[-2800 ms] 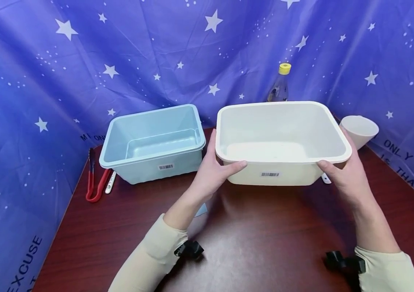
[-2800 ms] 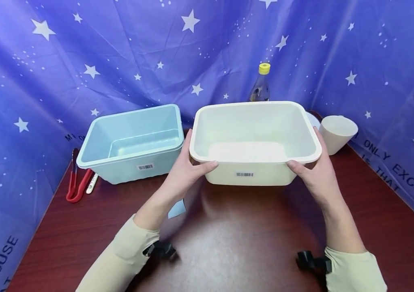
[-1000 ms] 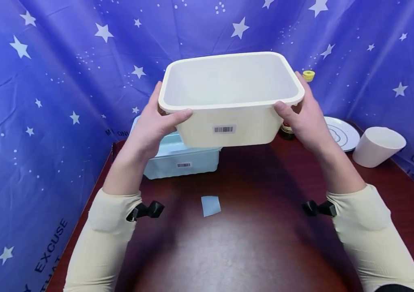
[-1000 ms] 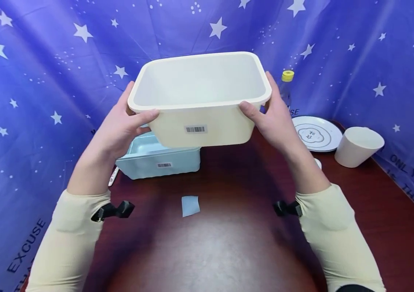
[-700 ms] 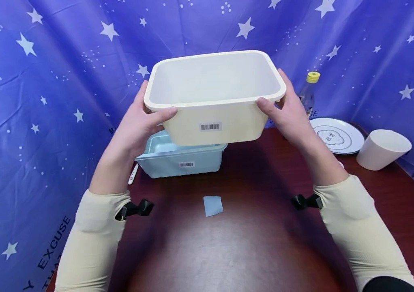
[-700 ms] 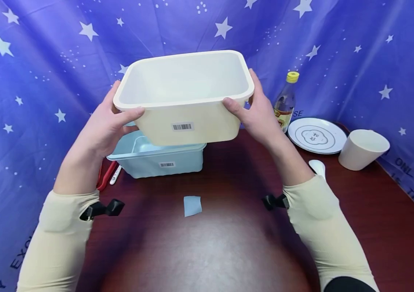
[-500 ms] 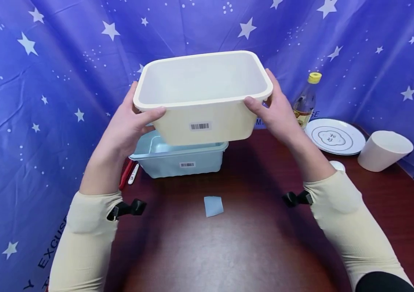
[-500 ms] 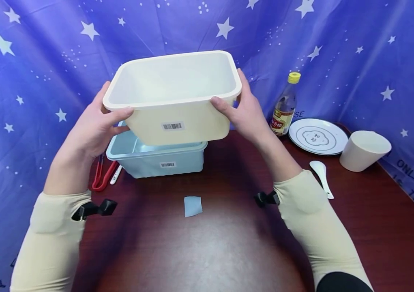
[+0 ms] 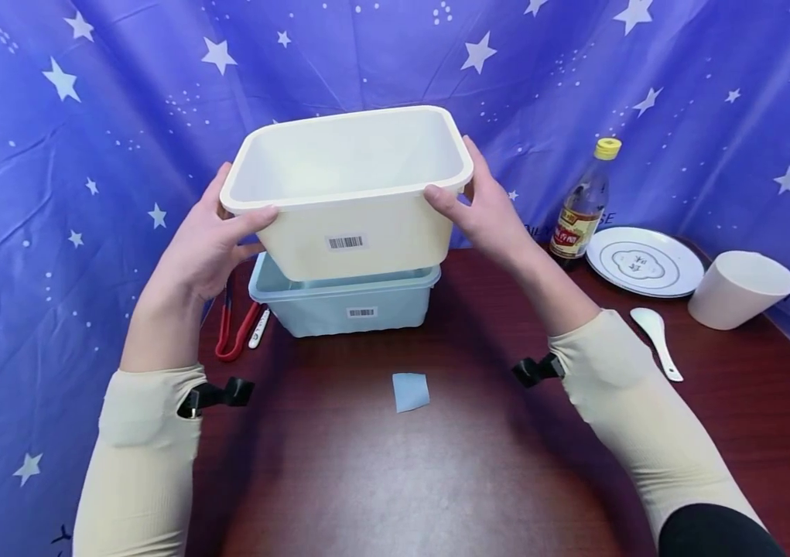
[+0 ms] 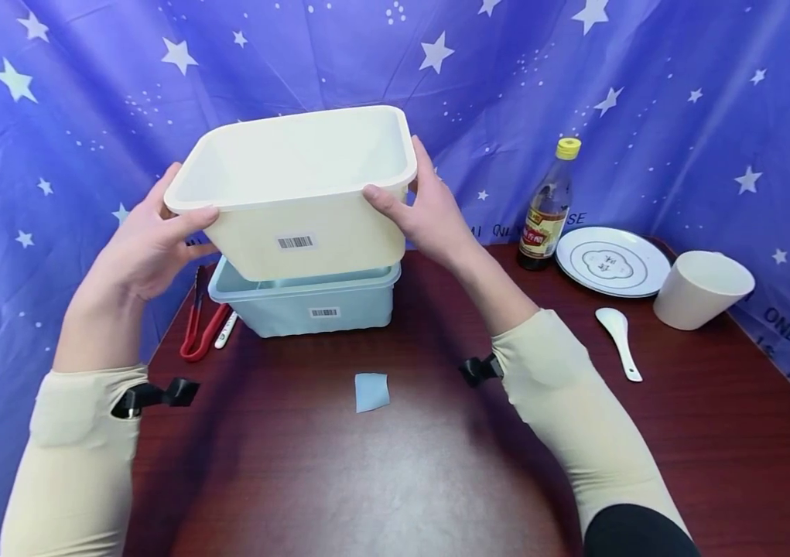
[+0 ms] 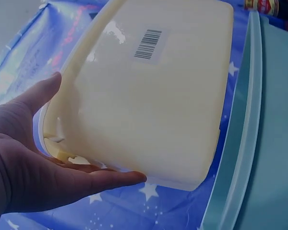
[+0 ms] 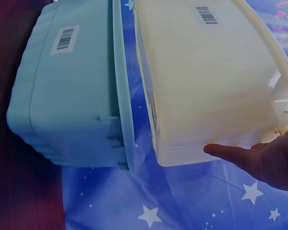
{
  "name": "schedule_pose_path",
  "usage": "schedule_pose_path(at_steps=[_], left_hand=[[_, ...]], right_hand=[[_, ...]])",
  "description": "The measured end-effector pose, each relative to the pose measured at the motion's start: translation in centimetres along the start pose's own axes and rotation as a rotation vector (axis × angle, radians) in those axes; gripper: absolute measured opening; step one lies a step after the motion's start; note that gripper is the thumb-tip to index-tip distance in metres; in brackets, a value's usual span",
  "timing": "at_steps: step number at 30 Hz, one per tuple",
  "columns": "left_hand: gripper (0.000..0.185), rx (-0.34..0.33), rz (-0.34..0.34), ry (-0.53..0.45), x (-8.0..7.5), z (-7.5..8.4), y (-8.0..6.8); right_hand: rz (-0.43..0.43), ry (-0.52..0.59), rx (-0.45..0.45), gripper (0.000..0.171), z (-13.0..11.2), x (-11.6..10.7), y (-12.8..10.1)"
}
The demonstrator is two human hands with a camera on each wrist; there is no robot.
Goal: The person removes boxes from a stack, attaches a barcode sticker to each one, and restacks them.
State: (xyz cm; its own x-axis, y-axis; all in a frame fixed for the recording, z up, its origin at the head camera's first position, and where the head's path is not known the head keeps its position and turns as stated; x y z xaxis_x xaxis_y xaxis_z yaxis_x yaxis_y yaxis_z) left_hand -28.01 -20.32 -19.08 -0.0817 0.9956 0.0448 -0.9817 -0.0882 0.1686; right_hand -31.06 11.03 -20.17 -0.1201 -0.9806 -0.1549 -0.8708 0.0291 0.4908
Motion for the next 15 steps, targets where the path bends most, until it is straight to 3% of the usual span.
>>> schedule_pose_path(at_steps=[7, 15], left_hand=[[0.078, 0.001, 0.006, -0.013, -1.2, -0.7, 0.4], [0.093, -0.032, 0.023, -0.001, -2.5, -2.4, 0.8]], right_hand=[[-0.011, 0.029, 0.000, 0.091, 0.8, 1.5, 0.3], [-0.027, 0.057, 0.001, 0.091, 2.3, 3.1, 0.3]])
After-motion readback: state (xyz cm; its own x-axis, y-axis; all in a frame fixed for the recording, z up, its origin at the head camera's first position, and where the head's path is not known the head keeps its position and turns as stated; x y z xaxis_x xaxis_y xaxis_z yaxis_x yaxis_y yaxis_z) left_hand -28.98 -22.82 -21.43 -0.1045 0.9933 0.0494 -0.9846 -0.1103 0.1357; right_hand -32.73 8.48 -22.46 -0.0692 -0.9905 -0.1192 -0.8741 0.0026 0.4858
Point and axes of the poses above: each hand's wrist, its own y-axis towards the middle knuckle, its own x-axis out of the palm, z = x × y, the point moved 7 cm from there along y, towards the middle knuckle, and after that the axes turned 15 degrees about z, right-handed, at the moved point
